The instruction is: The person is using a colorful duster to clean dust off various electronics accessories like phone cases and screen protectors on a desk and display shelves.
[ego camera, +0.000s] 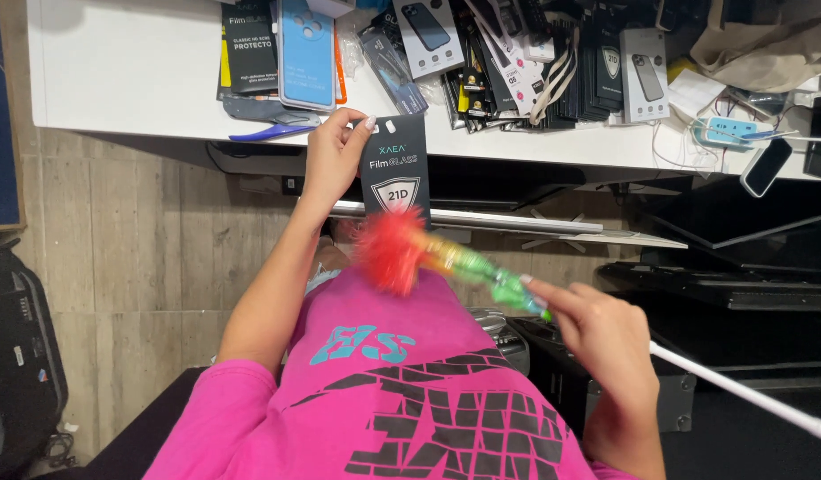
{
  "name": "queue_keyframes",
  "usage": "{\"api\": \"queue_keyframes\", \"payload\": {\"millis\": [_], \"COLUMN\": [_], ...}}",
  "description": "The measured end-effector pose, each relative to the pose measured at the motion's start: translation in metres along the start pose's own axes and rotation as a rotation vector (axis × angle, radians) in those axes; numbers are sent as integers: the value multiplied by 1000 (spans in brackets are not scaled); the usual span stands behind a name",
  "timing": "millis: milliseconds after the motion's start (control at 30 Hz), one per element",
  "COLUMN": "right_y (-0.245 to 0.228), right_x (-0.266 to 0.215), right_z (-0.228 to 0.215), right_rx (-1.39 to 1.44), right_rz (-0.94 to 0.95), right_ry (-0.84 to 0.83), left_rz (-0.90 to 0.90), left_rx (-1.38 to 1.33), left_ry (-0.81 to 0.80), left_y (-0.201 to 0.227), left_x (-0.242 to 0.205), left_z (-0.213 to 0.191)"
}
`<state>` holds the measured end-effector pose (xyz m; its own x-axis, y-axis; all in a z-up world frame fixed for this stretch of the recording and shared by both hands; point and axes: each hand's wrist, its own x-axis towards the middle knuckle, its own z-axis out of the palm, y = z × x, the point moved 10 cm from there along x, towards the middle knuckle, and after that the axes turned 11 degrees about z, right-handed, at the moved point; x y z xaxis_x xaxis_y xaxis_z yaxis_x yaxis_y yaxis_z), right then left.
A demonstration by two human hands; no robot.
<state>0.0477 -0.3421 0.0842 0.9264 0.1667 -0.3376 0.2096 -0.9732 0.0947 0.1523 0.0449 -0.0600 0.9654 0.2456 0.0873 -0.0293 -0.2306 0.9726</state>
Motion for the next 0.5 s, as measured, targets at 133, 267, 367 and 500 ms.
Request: {"api": "queue_keyframes", "payload": {"millis": [133,267,367,500], "right_y": [12,9,3,10], "right_x": [6,9,7,16], "right_z": [-19,-24,-32,-34], "right_rx": [-84,-38,-28,-8], "right_rz": [122,59,46,69], "right_ry": [-15,29,94,225], "left_rz": [-11,-27,-46,-68], "left_rx": [-77,-73,-60,-88], "left_ry": [35,55,57,51], "left_y": [-14,5,9,-10], "left_x": [-20,-37,-48,-49], "left_z": [12,18,21,30]}}
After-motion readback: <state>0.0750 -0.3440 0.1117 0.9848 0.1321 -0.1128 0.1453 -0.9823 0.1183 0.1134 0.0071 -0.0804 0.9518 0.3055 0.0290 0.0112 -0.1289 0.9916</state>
